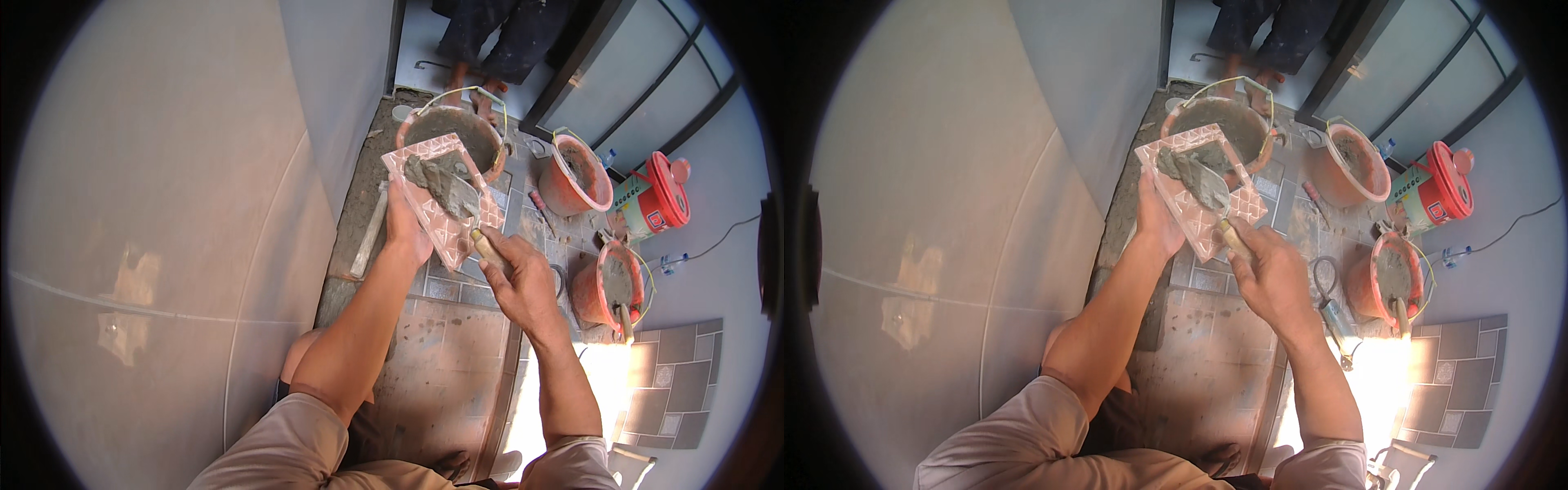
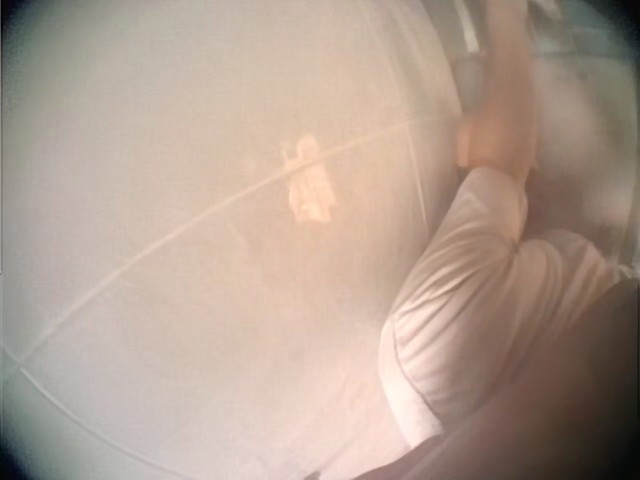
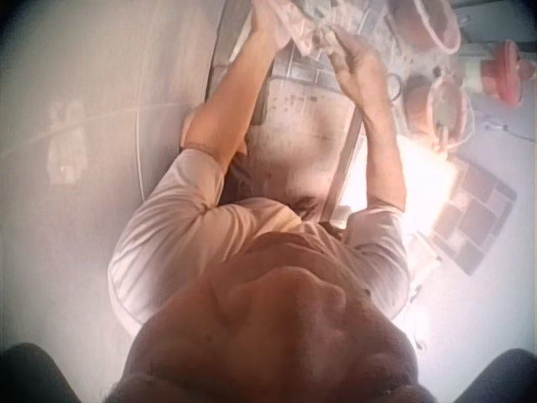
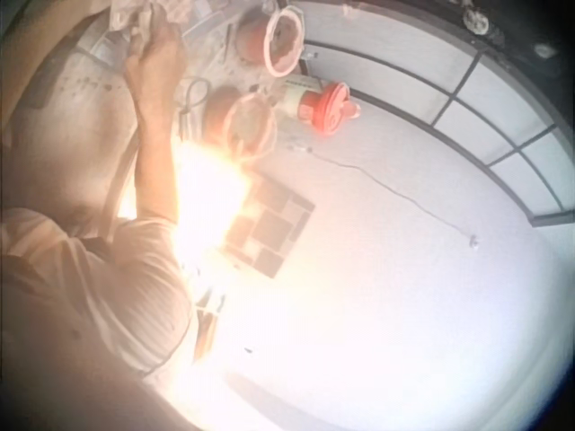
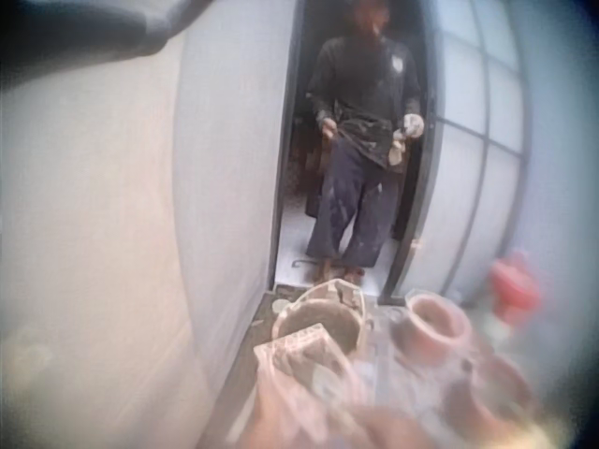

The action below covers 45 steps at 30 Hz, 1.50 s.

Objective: The person kneels on the floor and applies cement to the back of a square tile using a trowel. They then place the tile into a pre-cut hole in the floor, aligning it with the surrounding tiles. The person uses a hammer to tap the tile into place and adjusts a drain cover over the opening.

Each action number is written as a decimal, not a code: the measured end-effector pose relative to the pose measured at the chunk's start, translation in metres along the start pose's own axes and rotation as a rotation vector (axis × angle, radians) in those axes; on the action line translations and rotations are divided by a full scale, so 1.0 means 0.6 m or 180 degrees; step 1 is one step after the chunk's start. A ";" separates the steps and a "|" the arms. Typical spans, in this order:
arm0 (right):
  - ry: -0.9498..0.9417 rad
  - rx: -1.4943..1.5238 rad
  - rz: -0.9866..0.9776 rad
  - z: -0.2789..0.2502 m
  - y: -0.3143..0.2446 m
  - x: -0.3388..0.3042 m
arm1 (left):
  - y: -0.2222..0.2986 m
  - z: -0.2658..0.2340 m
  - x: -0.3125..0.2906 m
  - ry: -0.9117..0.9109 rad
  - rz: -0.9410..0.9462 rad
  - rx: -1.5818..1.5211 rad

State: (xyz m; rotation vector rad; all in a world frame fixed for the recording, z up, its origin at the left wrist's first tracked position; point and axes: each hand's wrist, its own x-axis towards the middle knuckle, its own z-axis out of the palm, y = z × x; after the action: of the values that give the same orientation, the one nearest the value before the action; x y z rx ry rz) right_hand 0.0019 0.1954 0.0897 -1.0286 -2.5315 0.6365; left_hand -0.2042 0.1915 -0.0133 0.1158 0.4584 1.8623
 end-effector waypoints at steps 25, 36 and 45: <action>0.0431 -0.0614 -0.0396 0.007 0.062 -0.110 | 0.016 -0.015 0.016 0.0760 0.0332 -0.0093; 0.1041 -0.1967 -0.1141 -0.031 0.150 -0.112 | 0.027 -0.017 0.012 0.0902 0.0372 -0.0470; 0.1404 -0.1799 -0.0638 0.017 0.186 -0.068 | 0.023 -0.007 0.010 0.0915 0.0250 -0.0658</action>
State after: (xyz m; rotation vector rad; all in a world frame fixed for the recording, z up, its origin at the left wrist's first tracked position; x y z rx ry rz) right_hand 0.0885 0.2343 0.0176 -0.9272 -2.3984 -0.3547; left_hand -0.2197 0.1924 -0.0133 -0.2798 0.4590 2.0010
